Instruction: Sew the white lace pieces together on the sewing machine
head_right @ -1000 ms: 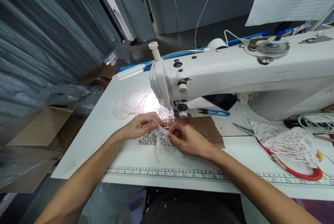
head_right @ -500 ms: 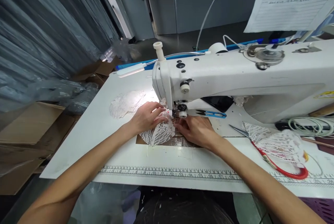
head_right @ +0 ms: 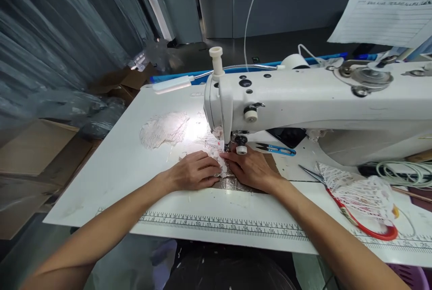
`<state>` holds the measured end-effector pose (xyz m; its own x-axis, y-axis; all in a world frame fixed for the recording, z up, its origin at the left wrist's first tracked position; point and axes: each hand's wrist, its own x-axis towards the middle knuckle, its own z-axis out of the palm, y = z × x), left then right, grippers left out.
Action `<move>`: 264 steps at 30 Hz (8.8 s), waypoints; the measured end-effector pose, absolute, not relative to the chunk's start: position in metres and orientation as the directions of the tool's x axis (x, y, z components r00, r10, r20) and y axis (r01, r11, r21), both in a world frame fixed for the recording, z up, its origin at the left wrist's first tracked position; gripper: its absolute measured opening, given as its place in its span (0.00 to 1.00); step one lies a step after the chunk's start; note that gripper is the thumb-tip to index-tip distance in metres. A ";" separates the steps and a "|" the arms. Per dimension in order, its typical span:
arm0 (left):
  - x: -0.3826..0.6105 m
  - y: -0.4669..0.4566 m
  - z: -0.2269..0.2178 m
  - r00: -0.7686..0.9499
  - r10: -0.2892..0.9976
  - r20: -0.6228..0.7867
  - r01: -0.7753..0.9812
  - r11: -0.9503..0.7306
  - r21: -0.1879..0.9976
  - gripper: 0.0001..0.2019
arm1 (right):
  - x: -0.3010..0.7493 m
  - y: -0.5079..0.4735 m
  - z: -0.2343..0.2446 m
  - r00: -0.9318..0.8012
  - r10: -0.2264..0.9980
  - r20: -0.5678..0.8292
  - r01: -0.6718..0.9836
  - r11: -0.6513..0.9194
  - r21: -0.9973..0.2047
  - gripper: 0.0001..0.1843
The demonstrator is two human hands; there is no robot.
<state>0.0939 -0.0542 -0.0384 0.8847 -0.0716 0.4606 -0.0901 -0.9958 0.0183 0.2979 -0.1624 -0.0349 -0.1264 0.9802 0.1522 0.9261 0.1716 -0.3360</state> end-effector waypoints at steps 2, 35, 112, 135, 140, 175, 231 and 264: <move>0.092 -0.054 -0.038 0.870 -0.051 0.491 -0.088 -0.995 0.052 0.05 | 0.305 -0.166 -0.038 -0.081 0.986 0.148 0.870 0.142 -0.472 0.20; 0.094 -0.055 -0.041 0.829 0.003 0.559 -0.077 -0.990 0.121 0.05 | 0.301 -0.182 -0.042 -0.385 0.876 0.290 0.750 0.480 -0.455 0.20; 0.087 -0.049 -0.037 0.912 0.078 0.403 0.088 -0.996 -0.006 0.14 | 0.295 -0.183 -0.042 -0.268 0.909 0.318 0.759 0.403 -0.512 0.20; 0.095 -0.047 -0.025 0.974 0.076 0.212 0.094 -0.993 -0.076 0.18 | 0.294 -0.185 -0.045 -0.255 0.916 0.311 0.781 0.385 -0.492 0.20; 0.104 -0.034 -0.014 0.992 0.012 0.127 0.019 -0.998 -0.054 0.18 | 0.291 -0.184 -0.047 -0.233 0.921 0.313 0.807 0.363 -0.466 0.21; 0.106 -0.023 -0.027 0.972 0.001 0.235 0.000 -1.000 0.004 0.17 | 0.286 -0.180 -0.051 -0.174 0.918 0.357 0.846 0.325 -0.423 0.18; 0.109 -0.035 -0.031 0.944 -0.021 0.329 0.012 -0.995 -0.099 0.16 | 0.288 -0.181 -0.056 -0.132 0.918 0.373 0.815 0.315 -0.487 0.17; 0.117 -0.032 -0.033 0.941 0.103 0.323 0.125 -0.991 -0.049 0.14 | 0.283 -0.171 -0.049 -0.134 0.937 0.323 0.942 0.222 -0.253 0.21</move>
<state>0.1166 -0.0315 -0.0334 0.9409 0.1031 0.3227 0.1255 -0.9909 -0.0492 0.2834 -0.1709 -0.0494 -0.1342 0.9368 0.3232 0.9416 0.2222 -0.2532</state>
